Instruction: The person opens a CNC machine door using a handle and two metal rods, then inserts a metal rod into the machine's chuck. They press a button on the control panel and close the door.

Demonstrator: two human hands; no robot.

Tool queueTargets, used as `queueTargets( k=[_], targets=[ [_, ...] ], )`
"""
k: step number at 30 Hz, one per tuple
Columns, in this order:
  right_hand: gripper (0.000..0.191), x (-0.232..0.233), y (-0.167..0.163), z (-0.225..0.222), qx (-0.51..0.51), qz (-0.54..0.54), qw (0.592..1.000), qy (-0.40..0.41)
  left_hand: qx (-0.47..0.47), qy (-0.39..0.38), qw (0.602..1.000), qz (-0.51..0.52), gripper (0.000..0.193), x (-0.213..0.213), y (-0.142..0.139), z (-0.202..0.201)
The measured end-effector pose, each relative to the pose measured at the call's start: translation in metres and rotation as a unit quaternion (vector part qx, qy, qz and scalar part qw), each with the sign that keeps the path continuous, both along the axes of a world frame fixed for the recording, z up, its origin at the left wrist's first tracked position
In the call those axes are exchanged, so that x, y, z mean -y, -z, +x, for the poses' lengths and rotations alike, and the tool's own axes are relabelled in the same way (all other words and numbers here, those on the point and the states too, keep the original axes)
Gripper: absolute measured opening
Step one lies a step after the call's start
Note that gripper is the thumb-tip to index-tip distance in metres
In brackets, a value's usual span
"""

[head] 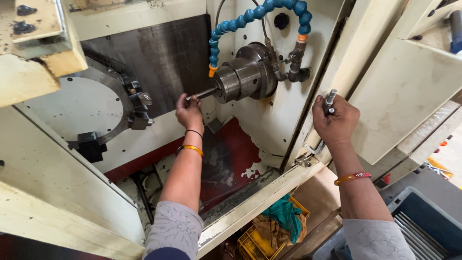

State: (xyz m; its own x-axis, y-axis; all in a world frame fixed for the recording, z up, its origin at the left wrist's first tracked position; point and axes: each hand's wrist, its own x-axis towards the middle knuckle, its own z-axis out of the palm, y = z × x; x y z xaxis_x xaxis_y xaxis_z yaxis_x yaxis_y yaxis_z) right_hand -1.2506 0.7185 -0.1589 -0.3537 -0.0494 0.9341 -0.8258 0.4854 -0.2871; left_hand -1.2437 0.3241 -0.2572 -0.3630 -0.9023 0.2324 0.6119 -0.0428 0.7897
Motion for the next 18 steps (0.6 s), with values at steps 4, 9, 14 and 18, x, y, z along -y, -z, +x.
queueTargets(
  k=[4, 9, 14, 18],
  targets=[
    [0.032, 0.000, 0.000, -0.003, 0.002, 0.002, 1.000, 0.003, -0.125, -0.014, 0.978, 0.165, 0.025, -0.010, -0.001, -0.013],
    [0.031, -0.001, 0.002, -0.006, 0.002, 0.003, 1.000, 0.001, -0.164, -0.053, 0.978, 0.118, 0.020, -0.020, 0.004, -0.031],
    [0.030, -0.002, 0.004, -0.009, 0.007, -0.002, 1.000, -0.006, -0.189, -0.060, 0.977, 0.083, 0.027, -0.027, 0.017, -0.045],
    [0.029, 0.000, 0.006, -0.011, 0.002, -0.004, 1.000, -0.001, 0.213, -0.161, 0.950, -0.159, 0.034, -0.038, 0.026, -0.054]
  ],
)
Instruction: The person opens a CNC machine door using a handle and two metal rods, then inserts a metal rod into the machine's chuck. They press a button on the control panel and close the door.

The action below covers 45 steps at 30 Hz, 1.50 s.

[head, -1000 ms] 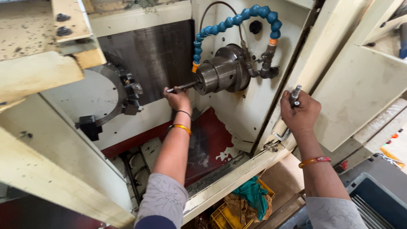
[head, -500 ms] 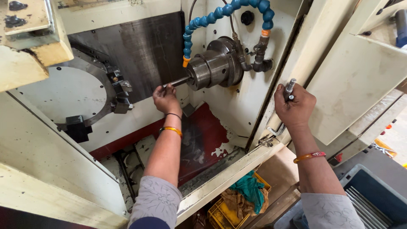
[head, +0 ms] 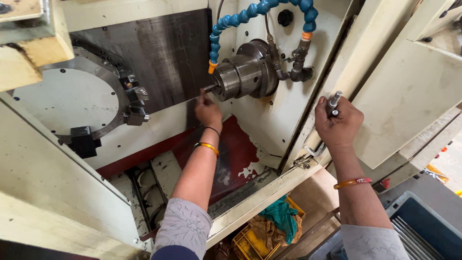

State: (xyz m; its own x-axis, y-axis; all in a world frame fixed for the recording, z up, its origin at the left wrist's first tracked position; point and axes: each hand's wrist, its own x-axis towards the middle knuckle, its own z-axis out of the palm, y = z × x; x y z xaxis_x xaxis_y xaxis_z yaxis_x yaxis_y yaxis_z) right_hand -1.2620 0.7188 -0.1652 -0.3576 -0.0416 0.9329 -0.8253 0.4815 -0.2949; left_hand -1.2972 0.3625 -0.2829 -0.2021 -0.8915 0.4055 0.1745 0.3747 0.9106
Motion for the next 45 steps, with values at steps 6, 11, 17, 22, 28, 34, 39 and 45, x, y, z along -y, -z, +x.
queueTargets(
  k=[6, 11, 17, 22, 28, 34, 39, 45],
  targets=[
    [0.029, 0.000, 0.004, -0.004, -0.001, -0.006, 1.000, 0.000, 0.060, 0.057, 0.997, 0.000, 0.077, -0.002, 0.014, 0.001],
    [0.029, 0.000, 0.005, -0.004, 0.002, -0.004, 1.000, 0.003, 0.112, 0.043, 0.991, 0.065, 0.070, 0.005, 0.009, 0.004],
    [0.029, -0.001, 0.006, -0.003, -0.006, -0.003, 1.000, 0.004, 0.110, 0.106, 0.977, 0.149, 0.066, 0.011, 0.000, 0.011],
    [0.027, 0.000, 0.005, -0.003, -0.001, -0.003, 1.000, 0.008, 0.097, 0.115, 0.976, 0.159, 0.063, 0.013, -0.002, 0.012],
    [0.028, 0.001, 0.005, -0.003, 0.005, -0.006, 1.000, 0.007, 0.078, 0.122, 0.973, 0.178, 0.063, 0.010, -0.003, 0.013],
    [0.028, 0.002, 0.004, -0.003, 0.015, -0.008, 1.000, 0.007, 0.073, 0.105, 0.978, 0.164, 0.059, 0.015, 0.001, 0.009],
    [0.027, 0.002, 0.004, 0.001, -0.002, -0.004, 1.000, 0.003, 0.102, 0.071, 0.990, 0.066, 0.057, 0.018, 0.005, 0.012],
    [0.032, 0.000, 0.000, 0.004, 0.020, -0.012, 1.000, 0.011, 0.141, 0.123, 0.978, 0.094, 0.068, 0.018, -0.015, 0.032]
  ],
)
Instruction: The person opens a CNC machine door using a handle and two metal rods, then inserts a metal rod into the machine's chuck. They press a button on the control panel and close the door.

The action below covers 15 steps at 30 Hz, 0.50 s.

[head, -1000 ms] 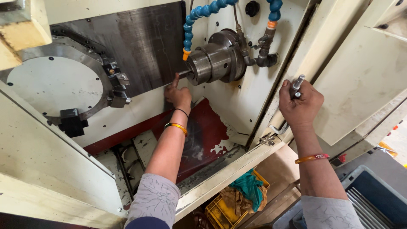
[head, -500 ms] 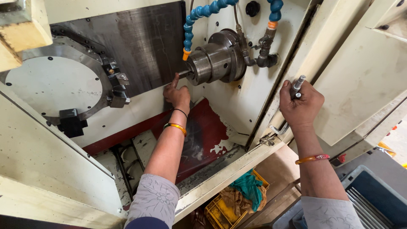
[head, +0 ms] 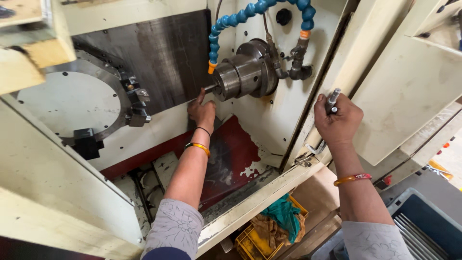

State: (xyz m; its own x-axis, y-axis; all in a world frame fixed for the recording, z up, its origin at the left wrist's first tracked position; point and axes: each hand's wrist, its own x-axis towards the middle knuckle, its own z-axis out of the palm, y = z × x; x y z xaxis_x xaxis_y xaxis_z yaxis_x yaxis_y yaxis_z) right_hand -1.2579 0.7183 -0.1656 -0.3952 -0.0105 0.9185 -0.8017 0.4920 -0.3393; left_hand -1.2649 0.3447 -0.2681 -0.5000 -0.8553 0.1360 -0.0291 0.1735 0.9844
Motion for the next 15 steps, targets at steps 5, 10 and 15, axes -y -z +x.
queueTargets(
  k=[5, 10, 15],
  targets=[
    [0.031, 0.000, 0.001, 0.007, -0.050, 0.028, 0.998, 0.014, 0.159, 0.079, 0.976, -0.125, 0.102, -0.048, -0.005, 0.019],
    [0.036, -0.003, 0.015, -0.008, -0.054, 0.040, 0.997, 0.035, 0.111, 0.328, 0.885, -0.311, 0.061, -0.176, 0.020, 0.097],
    [0.027, -0.013, 0.051, -0.047, 0.025, 0.077, 0.996, -0.033, 0.019, 0.442, 0.858, -0.261, 0.090, -0.200, 0.045, 0.333]
  ],
)
